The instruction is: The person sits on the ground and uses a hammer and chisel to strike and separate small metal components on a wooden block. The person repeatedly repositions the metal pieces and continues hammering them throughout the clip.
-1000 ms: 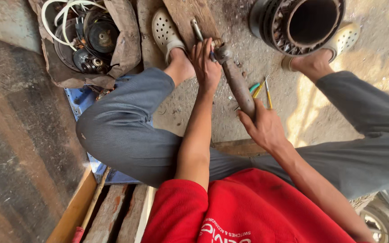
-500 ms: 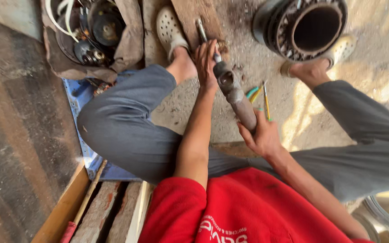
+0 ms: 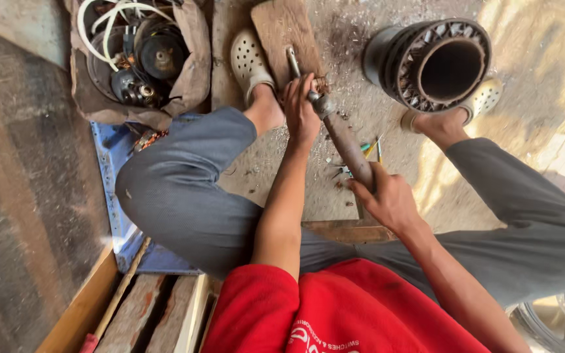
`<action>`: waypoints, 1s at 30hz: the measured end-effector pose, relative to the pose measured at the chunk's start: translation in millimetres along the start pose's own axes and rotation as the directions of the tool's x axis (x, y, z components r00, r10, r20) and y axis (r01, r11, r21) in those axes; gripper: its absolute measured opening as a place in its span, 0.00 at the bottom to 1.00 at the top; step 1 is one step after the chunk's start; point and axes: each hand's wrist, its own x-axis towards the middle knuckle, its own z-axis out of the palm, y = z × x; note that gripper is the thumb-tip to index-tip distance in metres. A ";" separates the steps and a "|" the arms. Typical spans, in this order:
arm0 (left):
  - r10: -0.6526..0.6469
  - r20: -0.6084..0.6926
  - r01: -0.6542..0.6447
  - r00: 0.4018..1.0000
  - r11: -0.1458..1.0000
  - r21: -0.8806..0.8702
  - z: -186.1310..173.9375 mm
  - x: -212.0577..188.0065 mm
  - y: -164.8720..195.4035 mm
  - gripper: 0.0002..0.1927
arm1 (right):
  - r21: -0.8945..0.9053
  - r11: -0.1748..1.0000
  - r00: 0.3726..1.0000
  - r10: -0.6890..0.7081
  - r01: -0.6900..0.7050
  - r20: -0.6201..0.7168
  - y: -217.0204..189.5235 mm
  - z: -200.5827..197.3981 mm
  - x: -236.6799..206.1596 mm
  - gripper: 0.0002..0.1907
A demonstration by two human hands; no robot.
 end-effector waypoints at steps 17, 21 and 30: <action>-0.032 -0.034 0.033 0.999 0.999 0.029 7.3 11.1 9.6 0.17 | -0.100 0.995 1.000 -0.013 0.012 -0.003 -2.0 -5.1 2.3 0.21; -0.053 0.033 0.052 0.998 0.998 0.034 5.6 12.7 6.4 0.16 | 0.130 0.988 0.996 0.083 -0.078 -0.029 -9.7 -13.2 -5.6 0.20; 0.010 0.055 -0.016 0.998 0.995 0.096 3.4 7.8 2.3 0.14 | 0.229 0.958 0.985 0.163 -0.170 0.049 -8.4 3.8 -18.7 0.21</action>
